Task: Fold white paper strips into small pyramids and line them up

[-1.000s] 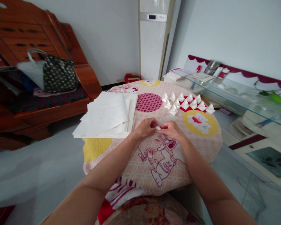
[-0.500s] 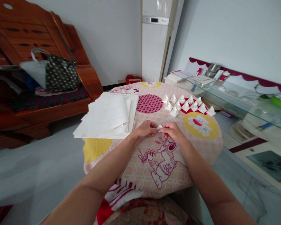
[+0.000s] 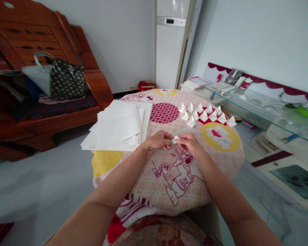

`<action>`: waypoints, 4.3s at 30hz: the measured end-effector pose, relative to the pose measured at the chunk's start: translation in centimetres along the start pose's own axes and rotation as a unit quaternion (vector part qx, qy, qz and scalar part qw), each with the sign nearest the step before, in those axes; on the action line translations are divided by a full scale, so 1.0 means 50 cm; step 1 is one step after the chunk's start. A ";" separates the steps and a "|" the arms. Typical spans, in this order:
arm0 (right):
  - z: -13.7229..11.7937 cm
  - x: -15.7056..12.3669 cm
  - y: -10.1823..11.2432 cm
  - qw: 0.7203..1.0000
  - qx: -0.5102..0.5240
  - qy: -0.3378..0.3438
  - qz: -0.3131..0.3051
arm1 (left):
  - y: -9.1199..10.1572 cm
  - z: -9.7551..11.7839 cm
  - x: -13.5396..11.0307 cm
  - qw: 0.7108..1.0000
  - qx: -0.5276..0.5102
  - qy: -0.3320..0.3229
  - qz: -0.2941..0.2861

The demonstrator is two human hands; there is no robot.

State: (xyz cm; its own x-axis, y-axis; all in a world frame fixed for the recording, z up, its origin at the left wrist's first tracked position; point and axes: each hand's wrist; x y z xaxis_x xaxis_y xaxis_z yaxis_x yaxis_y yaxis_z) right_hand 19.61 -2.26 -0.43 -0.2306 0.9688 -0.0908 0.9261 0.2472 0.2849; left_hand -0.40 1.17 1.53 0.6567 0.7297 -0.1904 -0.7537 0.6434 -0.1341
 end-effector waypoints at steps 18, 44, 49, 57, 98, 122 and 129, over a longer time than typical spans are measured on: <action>-0.002 0.000 0.000 0.999 0.018 0.009 0.039 | 0.013 -0.023 0.015 0.992 0.077 -0.102 -0.020; -0.005 -0.002 -0.005 0.999 -0.002 0.030 0.043 | 0.007 -0.034 0.024 0.979 0.116 -0.165 0.037; -0.001 -0.006 -0.002 0.997 -0.019 0.035 0.062 | 0.007 -0.036 0.023 0.974 0.135 -0.174 0.048; 0.012 0.011 0.003 0.994 -0.047 0.053 0.080 | 0.015 -0.033 0.023 0.965 0.174 -0.174 0.087; 0.039 0.033 -0.015 0.922 -0.311 0.177 0.151 | 0.019 -0.042 0.030 0.908 0.339 -0.194 0.151; 0.040 0.034 -0.020 0.887 -0.392 0.192 0.151 | 0.018 -0.029 0.023 0.907 0.359 -0.142 0.169; 0.029 0.030 -0.021 0.878 -0.418 0.180 0.147 | 0.019 -0.021 0.023 0.911 0.346 -0.135 0.179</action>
State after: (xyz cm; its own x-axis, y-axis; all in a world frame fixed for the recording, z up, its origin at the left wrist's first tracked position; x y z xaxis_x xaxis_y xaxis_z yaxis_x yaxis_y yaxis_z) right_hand 18.71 -1.12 -2.27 -0.2358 0.8993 0.3684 0.4540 -0.2332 0.8599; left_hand -0.39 2.35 0.17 0.4245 0.8916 0.1575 -0.7865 0.2769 0.5520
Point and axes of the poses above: each hand's wrist, its own x-axis towards the middle knuckle, its own y-axis out of the back of the hand, z = x × y, and after that the axes turned 13 degrees about -x, right-handed
